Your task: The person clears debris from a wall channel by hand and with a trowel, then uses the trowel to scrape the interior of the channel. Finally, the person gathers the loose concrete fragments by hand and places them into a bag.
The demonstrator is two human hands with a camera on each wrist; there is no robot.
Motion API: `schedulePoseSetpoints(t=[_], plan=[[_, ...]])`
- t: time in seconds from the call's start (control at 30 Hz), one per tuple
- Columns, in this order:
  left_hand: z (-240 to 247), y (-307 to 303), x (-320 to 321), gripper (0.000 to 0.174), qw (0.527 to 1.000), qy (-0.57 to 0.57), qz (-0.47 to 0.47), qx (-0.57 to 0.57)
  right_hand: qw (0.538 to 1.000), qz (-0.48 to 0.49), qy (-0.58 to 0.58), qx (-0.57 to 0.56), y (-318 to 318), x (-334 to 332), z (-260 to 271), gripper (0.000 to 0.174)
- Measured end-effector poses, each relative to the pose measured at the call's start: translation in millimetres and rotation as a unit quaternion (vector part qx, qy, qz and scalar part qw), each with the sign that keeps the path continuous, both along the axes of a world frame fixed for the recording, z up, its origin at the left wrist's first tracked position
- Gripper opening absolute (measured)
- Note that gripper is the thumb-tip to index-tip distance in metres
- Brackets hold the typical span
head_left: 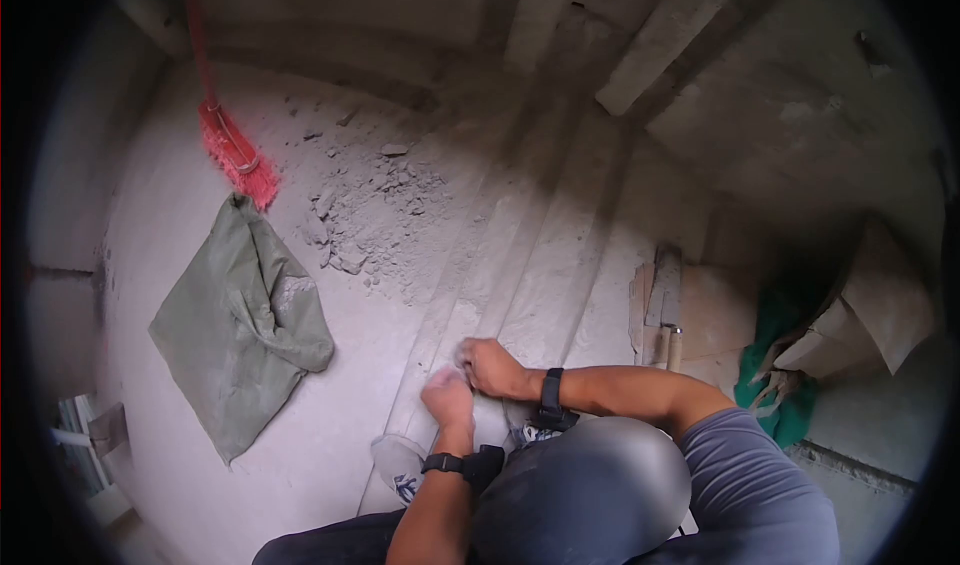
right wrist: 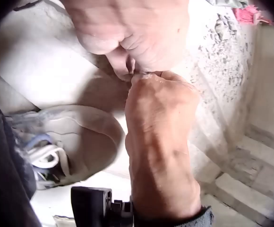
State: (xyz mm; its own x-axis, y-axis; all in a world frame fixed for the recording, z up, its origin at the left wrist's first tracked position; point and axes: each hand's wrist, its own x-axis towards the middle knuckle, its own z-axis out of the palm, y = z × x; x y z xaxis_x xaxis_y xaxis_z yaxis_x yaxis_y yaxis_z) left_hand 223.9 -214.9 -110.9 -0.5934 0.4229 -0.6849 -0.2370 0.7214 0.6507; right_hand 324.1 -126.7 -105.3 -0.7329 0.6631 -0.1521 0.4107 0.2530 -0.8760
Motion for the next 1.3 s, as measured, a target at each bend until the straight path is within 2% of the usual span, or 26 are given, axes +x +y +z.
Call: schedulePoseSetpoints(t=[0.03, 0.1, 0.17, 0.2, 0.23, 0.27, 0.3, 0.33, 0.4, 0.43, 0.5, 0.57, 0.67, 0.77, 0.87, 0.9, 0.97, 1.0, 1.13, 1.2, 1.23, 1.3], plan=[[44.2, 28.9, -9.4, 0.023, 0.998, 0.051, -0.036, 0.006, 0.999, -0.021, 0.042, 0.025, 20.7, -6.6, 15.6, 0.015], [89.4, 70.6, -26.9, 0.025, 0.971, 0.185, -0.053, 0.142, 0.987, -0.084, 0.129, 0.047, 67.6, -17.4, 64.1, 0.025], [86.6, 108.6, -32.9, 0.022, 0.904, 0.203, 0.092, 0.365, 0.967, -0.179, 0.145, 0.105, 105.0, -13.1, 70.4, 0.038], [82.9, 99.6, -39.7, 0.022, 0.904, 0.210, 0.096, 0.359, 0.973, -0.168, 0.099, 0.125, 120.7, -3.0, 67.0, 0.039], [76.0, 91.6, -49.3, 0.022, 0.931, 0.252, -0.041, 0.259, 0.974, -0.160, 0.054, 0.149, 130.7, 12.0, 61.5, 0.040], [70.1, 87.7, -57.0, 0.023, 0.929, 0.286, -0.176, 0.154, 0.980, -0.153, -0.025, 0.123, 131.3, 26.2, 61.3, 0.042], [67.2, 77.4, -55.0, 0.024, 0.915, 0.278, -0.260, 0.135, 0.979, -0.145, -0.107, 0.099, 129.8, 41.6, 60.0, 0.043], [61.8, 59.6, -46.4, 0.026, 0.894, 0.264, -0.344, 0.115, 0.975, -0.139, -0.113, 0.133, 123.5, 60.5, 45.9, 0.043], [31.3, 22.9, -26.5, 0.030, 0.839, 0.261, -0.451, 0.155, 0.962, -0.146, -0.127, 0.195, 99.7, 97.7, 27.2, 0.042], [23.7, 10.4, -17.6, 0.035, 0.824, 0.282, -0.468, 0.152, 0.952, -0.158, -0.132, 0.226, 87.7, 113.7, 25.3, 0.041], [22.4, -1.1, -8.8, 0.040, 0.802, 0.300, -0.492, 0.157, 0.946, -0.179, -0.180, 0.200, 59.0, 142.3, 23.2, 0.043], [31.1, -5.3, -11.7, 0.050, 0.745, 0.287, -0.596, 0.086, 0.941, -0.195, -0.219, 0.169, 45.1, 159.7, 24.3, 0.045], [29.3, -1.4, -16.6, 0.053, 0.710, 0.283, -0.641, 0.067, 0.920, -0.190, -0.261, 0.223, 57.2, 167.9, 24.0, 0.048], [28.2, 12.2, -20.9, 0.050, 0.697, 0.252, -0.670, 0.051, 0.896, -0.220, -0.278, 0.268, 96.7, 171.2, 17.3, 0.050], [19.5, 0.8, -10.7, 0.046, 0.671, 0.291, -0.681, 0.038, 0.884, -0.126, -0.379, 0.242, 119.5, 173.2, 3.4, 0.052], [15.0, -5.5, -10.9, 0.046, 0.669, 0.294, -0.682, 0.040, 0.883, -0.130, -0.378, 0.245, 118.9, 171.8, 4.4, 0.052], [6.8, -15.4, -14.0, 0.046, 0.668, 0.301, -0.678, 0.064, 0.863, -0.075, -0.438, 0.241, 104.3, 165.6, 4.6, 0.049], [10.4, -15.3, -15.7, 0.043, 0.658, 0.295, -0.691, 0.054, 0.873, -0.089, -0.398, 0.267, 94.8, 166.6, -0.4, 0.049], [3.2, -28.3, -18.2, 0.041, 0.663, 0.302, -0.683, 0.057, 0.874, -0.074, -0.377, 0.298, 64.6, 158.7, -6.7, 0.048], [-5.1, -33.3, -22.5, 0.036, 0.645, 0.315, -0.690, 0.091, 0.848, 0.004, -0.447, 0.284, 57.1, 148.0, -3.5, 0.041], [-8.4, -36.8, -25.3, 0.036, 0.644, 0.315, -0.691, 0.091, 0.848, 0.003, -0.447, 0.284, 52.3, 143.3, -1.4, 0.041], [-9.2, -36.8, -30.0, 0.024, 0.602, 0.344, -0.709, 0.129, 0.837, 0.016, -0.464, 0.288, 48.1, 134.7, 7.7, 0.033]])
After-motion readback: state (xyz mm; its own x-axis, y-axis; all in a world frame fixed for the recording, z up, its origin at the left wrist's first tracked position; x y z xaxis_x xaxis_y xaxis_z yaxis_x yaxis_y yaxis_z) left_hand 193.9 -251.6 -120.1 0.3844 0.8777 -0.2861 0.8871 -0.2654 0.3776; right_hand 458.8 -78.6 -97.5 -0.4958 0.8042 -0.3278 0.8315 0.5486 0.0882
